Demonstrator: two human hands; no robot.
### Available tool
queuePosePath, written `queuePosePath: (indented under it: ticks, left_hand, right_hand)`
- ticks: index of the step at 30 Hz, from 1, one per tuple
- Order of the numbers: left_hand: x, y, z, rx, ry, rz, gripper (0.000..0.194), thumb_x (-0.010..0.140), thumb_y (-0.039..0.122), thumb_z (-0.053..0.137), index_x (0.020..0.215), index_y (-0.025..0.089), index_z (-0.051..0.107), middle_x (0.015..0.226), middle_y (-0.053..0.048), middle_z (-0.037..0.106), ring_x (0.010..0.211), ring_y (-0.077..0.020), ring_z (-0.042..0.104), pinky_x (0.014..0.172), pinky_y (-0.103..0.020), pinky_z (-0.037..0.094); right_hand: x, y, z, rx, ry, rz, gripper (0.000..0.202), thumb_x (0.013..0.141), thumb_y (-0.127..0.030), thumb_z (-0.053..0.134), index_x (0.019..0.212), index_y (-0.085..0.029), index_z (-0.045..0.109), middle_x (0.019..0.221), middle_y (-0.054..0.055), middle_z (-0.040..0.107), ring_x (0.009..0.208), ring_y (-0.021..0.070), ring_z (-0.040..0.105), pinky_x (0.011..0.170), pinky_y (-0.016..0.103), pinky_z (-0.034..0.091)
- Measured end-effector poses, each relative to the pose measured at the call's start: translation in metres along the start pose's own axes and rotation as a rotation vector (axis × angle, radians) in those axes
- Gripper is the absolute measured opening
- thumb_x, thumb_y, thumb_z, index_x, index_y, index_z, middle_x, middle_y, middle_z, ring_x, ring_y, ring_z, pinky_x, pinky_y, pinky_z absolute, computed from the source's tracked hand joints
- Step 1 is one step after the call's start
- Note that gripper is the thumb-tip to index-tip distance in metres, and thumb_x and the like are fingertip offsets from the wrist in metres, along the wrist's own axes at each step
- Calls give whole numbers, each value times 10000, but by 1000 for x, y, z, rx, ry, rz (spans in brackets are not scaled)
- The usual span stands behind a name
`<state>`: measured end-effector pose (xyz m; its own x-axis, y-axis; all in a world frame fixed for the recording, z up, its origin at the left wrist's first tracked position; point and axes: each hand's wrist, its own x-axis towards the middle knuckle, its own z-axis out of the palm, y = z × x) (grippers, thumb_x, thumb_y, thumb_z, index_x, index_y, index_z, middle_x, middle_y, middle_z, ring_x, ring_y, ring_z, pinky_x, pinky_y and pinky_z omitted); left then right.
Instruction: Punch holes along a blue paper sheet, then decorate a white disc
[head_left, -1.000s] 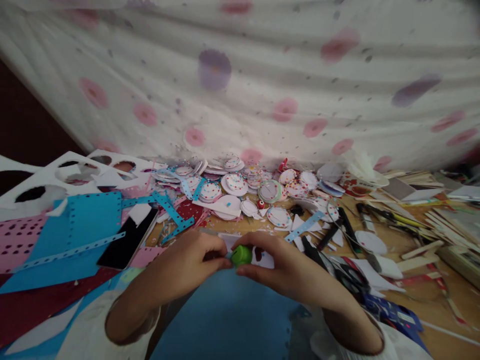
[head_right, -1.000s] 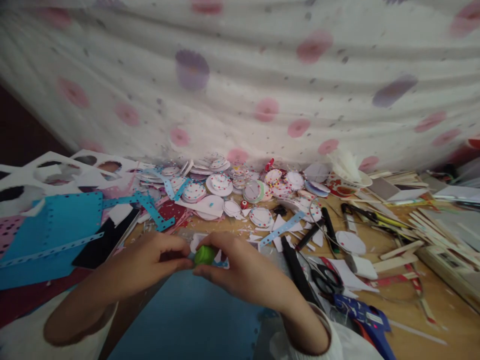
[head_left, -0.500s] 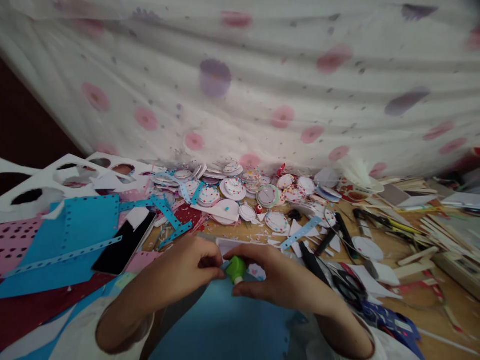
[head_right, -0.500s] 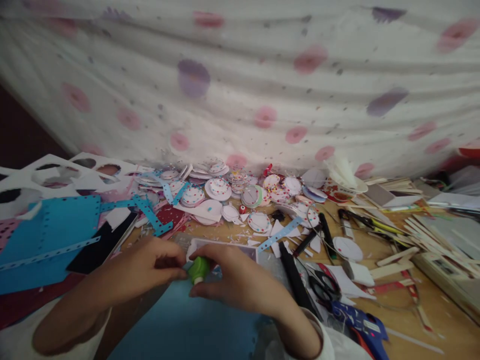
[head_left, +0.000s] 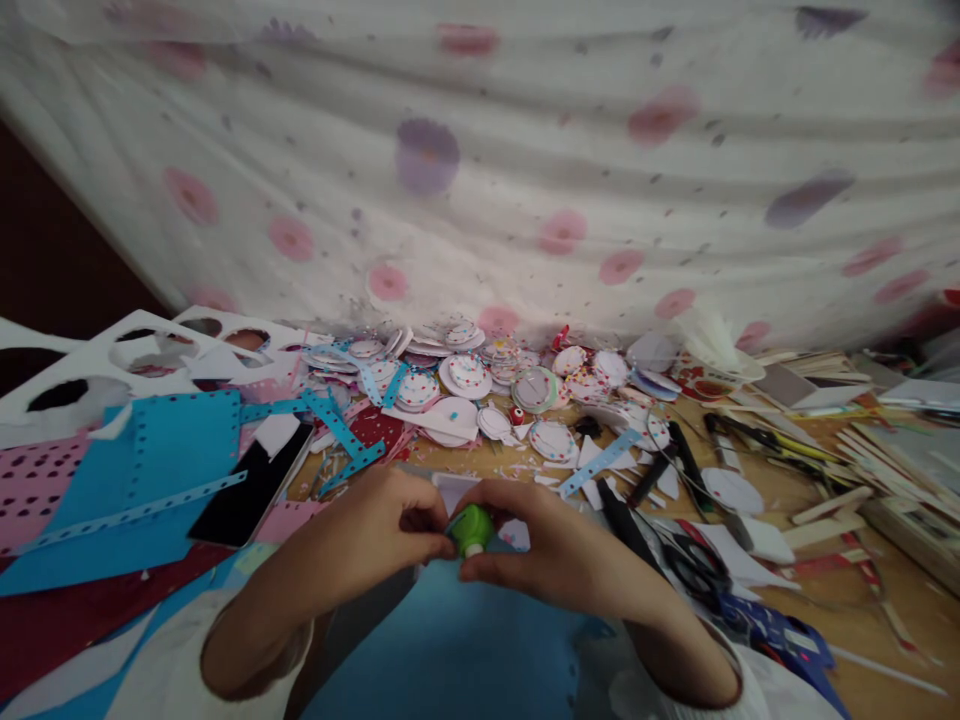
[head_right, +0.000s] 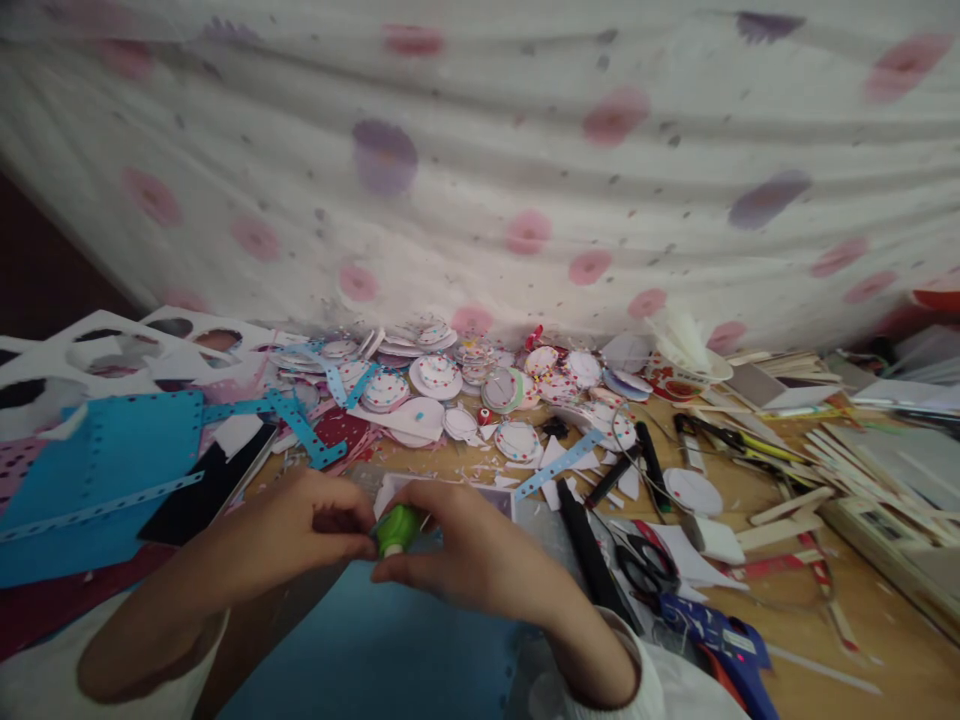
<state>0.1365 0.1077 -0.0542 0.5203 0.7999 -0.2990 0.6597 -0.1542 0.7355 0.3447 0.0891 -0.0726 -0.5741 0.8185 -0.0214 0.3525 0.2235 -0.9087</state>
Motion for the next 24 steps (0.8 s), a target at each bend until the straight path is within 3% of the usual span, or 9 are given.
queuePosePath:
  ticks: [13,24]
  left_hand:
    - [2,4,-1,15,54,22,137,727,279,644,703,175,730,650,3,688,642,-157,623,570,-219,402]
    - [3,0,-1,-63,44,-23,89,709,263,668,693,177,687,659,9,672,669,-174,634,588,-232,438]
  right_hand:
    - [2,-1,8,-40,129,-33,188,770,-277,732,895,-211,608,861,0,633,805,156,549,734,274,418]
    - [6,-2,17,-112,194,5,163,726,-119,704,790,-197,576,791,-3,598,766,158,533,677,278,378]
